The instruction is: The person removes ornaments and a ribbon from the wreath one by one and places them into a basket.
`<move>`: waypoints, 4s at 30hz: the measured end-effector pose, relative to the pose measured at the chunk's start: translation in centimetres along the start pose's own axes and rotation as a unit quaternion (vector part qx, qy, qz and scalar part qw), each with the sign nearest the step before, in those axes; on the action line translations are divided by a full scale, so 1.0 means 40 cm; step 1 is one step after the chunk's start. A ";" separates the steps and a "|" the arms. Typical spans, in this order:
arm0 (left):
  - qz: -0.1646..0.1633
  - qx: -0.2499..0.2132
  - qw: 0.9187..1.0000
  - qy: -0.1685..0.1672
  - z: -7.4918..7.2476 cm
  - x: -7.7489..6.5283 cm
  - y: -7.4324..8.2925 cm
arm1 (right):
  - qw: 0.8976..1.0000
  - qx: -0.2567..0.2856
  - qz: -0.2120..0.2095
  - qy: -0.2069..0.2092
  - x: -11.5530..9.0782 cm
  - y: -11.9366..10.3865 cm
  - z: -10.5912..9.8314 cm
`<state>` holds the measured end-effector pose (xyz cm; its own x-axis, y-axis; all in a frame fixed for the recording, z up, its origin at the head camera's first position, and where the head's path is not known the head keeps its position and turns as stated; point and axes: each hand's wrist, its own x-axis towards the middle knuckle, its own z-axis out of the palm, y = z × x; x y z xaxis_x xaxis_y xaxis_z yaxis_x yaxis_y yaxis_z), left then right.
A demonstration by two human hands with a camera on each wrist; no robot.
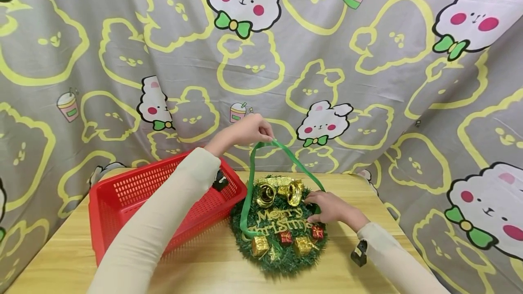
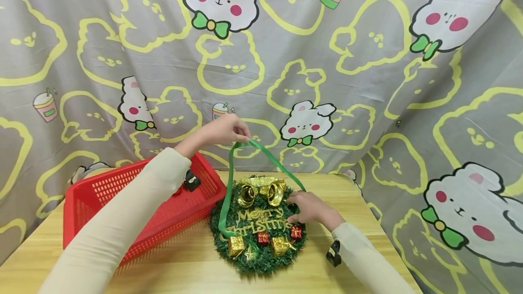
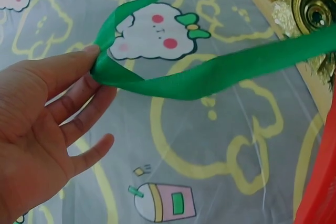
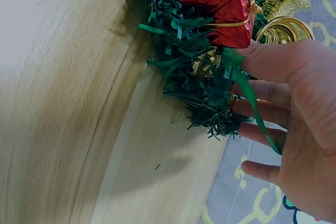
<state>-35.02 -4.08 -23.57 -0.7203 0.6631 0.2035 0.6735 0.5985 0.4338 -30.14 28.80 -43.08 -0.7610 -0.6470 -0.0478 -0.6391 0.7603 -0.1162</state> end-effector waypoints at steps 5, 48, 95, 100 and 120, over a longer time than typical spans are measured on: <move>0.013 -0.016 1.000 0.008 -0.025 -0.017 -0.011 | 1.000 -0.002 -0.003 0.000 0.000 -0.002 0.000; -0.083 0.033 0.989 0.121 -0.329 -0.290 -0.088 | 1.000 0.003 0.001 -0.009 -0.003 -0.019 -0.009; -0.222 0.124 0.962 0.104 -0.435 -0.581 -0.242 | 1.000 -0.004 -0.018 0.002 -0.001 -0.010 -0.004; -0.227 0.133 0.960 0.096 -0.444 -0.598 -0.253 | 1.000 -0.006 -0.026 0.006 0.000 -0.012 0.000; -0.248 0.165 0.940 0.165 -0.475 -0.663 -0.315 | 1.000 0.002 -0.013 0.001 -0.002 -0.008 0.004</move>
<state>-27.55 -37.76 -17.75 -0.9354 0.1220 0.3319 0.2160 0.9403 0.2631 -29.86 28.58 -43.20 -0.7445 -0.6661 -0.0438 -0.6578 0.7433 -0.1218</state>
